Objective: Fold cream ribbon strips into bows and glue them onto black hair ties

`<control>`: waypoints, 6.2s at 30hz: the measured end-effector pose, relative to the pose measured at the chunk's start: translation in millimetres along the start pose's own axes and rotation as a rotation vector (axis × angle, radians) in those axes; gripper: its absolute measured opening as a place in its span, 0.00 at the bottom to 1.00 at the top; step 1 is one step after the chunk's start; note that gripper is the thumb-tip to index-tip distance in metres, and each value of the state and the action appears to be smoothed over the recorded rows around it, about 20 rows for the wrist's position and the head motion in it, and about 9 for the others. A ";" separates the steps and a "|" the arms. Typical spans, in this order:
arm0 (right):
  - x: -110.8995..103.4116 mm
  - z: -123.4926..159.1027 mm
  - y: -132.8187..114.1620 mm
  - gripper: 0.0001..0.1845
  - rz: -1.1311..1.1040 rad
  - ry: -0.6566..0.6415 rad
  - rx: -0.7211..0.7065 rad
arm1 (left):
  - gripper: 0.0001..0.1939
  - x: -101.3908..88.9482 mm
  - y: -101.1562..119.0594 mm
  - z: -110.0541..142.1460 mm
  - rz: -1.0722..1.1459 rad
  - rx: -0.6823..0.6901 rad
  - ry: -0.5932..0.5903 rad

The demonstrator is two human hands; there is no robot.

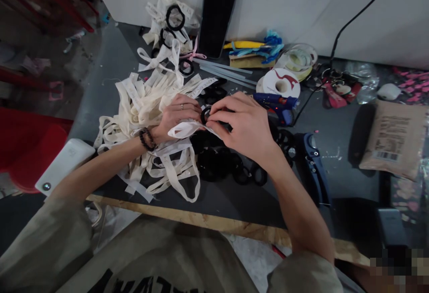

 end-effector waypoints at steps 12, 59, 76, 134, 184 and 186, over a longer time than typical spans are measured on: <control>-2.8 -3.0 -4.6 0.12 0.003 0.010 -0.061 | 0.24 -0.3 3.0 -1.5 -0.015 0.045 -0.038; 4.8 1.3 12.3 0.11 -0.031 0.064 0.140 | 0.29 6.7 -17.8 -1.4 0.360 -0.444 0.047; -2.9 1.3 8.6 0.10 0.040 0.181 0.207 | 0.29 3.6 -10.6 -10.2 0.496 -0.569 -0.007; 41.6 2.8 24.0 0.14 -0.630 0.221 0.566 | 0.17 6.6 -16.5 -2.4 0.401 -0.433 0.097; 40.1 1.1 20.2 0.14 -0.585 0.159 0.541 | 0.40 9.1 -12.4 -8.9 0.731 -0.693 0.014; 44.4 1.9 24.7 0.16 -0.660 0.130 0.568 | 0.43 10.5 -12.8 -9.3 0.783 -0.724 -0.022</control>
Point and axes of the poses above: each hand's wrist, its own z-axis away from the middle knuckle, its own x-axis out of the palm, y = z × x, the point moved 4 cm from there along -z, towards the middle knuckle, and after that the axes turned 3 degrees about -x, right-handed, at the moved point
